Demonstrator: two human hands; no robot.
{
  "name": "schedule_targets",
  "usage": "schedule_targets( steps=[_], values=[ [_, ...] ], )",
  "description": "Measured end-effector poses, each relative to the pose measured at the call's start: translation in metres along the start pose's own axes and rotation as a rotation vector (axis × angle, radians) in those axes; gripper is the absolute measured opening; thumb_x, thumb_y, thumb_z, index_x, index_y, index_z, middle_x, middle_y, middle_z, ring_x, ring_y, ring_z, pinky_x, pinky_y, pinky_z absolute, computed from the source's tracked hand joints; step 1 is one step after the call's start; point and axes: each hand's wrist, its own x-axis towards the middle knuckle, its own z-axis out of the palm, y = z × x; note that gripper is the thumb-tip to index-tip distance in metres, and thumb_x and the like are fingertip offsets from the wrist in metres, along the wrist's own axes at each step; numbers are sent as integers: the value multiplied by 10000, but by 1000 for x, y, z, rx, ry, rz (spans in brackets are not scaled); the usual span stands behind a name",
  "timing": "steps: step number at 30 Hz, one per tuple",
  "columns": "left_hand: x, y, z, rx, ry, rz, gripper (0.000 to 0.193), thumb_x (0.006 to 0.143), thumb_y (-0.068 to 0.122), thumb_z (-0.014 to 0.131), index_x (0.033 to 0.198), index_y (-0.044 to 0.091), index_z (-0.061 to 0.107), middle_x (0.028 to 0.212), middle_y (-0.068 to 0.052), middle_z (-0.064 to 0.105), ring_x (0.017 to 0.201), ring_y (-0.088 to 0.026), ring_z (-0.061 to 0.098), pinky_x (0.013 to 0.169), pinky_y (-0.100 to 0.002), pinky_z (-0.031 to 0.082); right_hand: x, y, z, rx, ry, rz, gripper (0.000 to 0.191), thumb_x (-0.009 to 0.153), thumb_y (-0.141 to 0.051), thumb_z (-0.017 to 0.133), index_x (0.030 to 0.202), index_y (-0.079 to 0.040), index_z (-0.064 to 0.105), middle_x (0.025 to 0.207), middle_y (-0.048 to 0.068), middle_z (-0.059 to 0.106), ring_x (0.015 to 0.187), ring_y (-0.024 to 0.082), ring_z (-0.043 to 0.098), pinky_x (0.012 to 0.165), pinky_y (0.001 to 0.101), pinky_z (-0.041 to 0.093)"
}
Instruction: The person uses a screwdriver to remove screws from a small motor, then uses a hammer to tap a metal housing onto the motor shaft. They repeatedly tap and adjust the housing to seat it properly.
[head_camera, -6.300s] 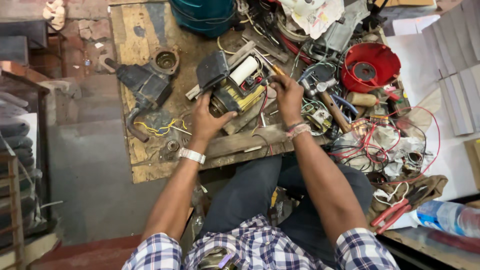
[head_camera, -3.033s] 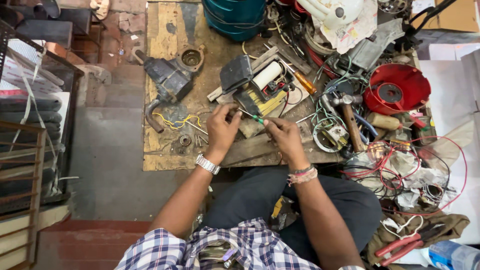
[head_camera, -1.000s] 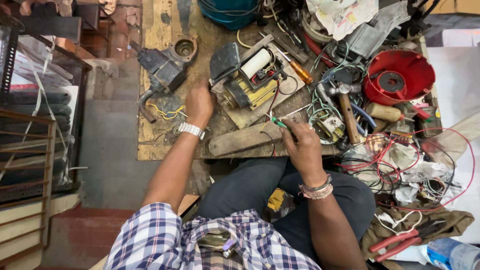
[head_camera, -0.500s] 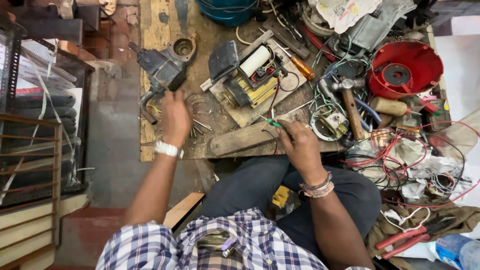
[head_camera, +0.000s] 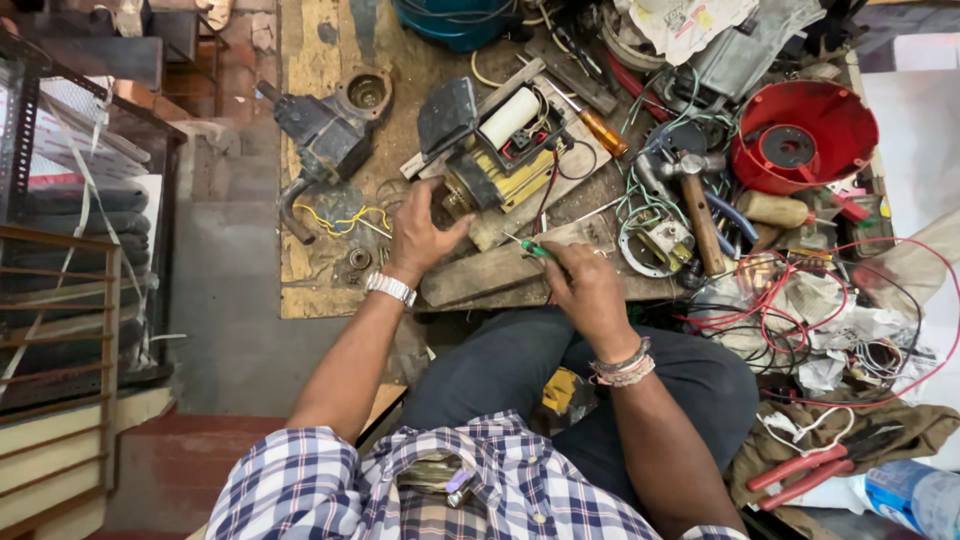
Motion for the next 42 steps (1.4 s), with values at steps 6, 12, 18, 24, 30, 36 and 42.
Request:
schedule_targets(
  steps=[6, 12, 18, 24, 30, 36, 42],
  values=[
    [7, -14, 21, -960, -91, -798, 416, 858, 337, 762, 1134, 52, 636, 954, -182, 737, 824, -303, 743, 739, -428, 617, 4, -1, -5, 87, -11, 37, 237, 938, -132, 713, 1158, -47, 736, 834, 148, 662, 776, 332, 649, 692, 432, 502],
    [9, -16, 21, -1415, -155, -1053, 452, 846, 330, 776, 1157, 46, 615, 999, -167, 707, 838, -299, 696, 770, -438, 584, 5, 3, -7, 113, -6, 72, 215, 944, -125, 711, 1142, -44, 738, 852, 161, 667, 752, 343, 642, 676, 428, 493],
    [5, 11, 3, -75, -11, -104, 593, 744, 298, 864, 1170, 1, 578, 1027, -196, 688, 926, -355, 683, 804, -444, 551, 7, 21, -17, -1, 122, 54, 229, 919, -104, 742, 1142, -50, 746, 847, 155, 647, 773, 329, 637, 693, 415, 498],
    [19, 6, 0, -610, -10, -492, 538, 747, 264, 833, 1145, 1, 585, 1012, -195, 672, 898, -365, 667, 800, -466, 552, 9, 40, -43, 224, 352, 265, 196, 926, -120, 784, 1106, -55, 745, 852, 39, 620, 727, 158, 560, 657, 312, 460],
    [11, -6, 16, -1311, -90, -998, 577, 738, 226, 849, 1188, 14, 556, 1084, -204, 649, 955, -378, 654, 848, -482, 543, 42, 76, -45, 206, 392, 185, 141, 1074, -131, 688, 1175, -46, 639, 1021, 113, 644, 904, 167, 649, 790, 299, 522],
    [3, -2, 12, -367, -42, -257, 625, 730, 187, 866, 1230, 28, 528, 1156, -213, 625, 1012, -391, 641, 896, -499, 534, 82, 119, 2, -444, 29, 33, 164, 857, -95, 688, 1018, -75, 710, 995, 188, 645, 853, 367, 679, 716, 460, 538],
    [-4, 8, 6, 332, 30, 292, 802, 759, 220, 875, 1389, -24, 443, 1365, -276, 515, 1230, -474, 520, 1053, -570, 449, 85, 147, 26, -460, -62, -40, 200, 856, -90, 643, 1012, -143, 756, 939, 144, 633, 825, 343, 684, 685, 466, 545]
  ],
)
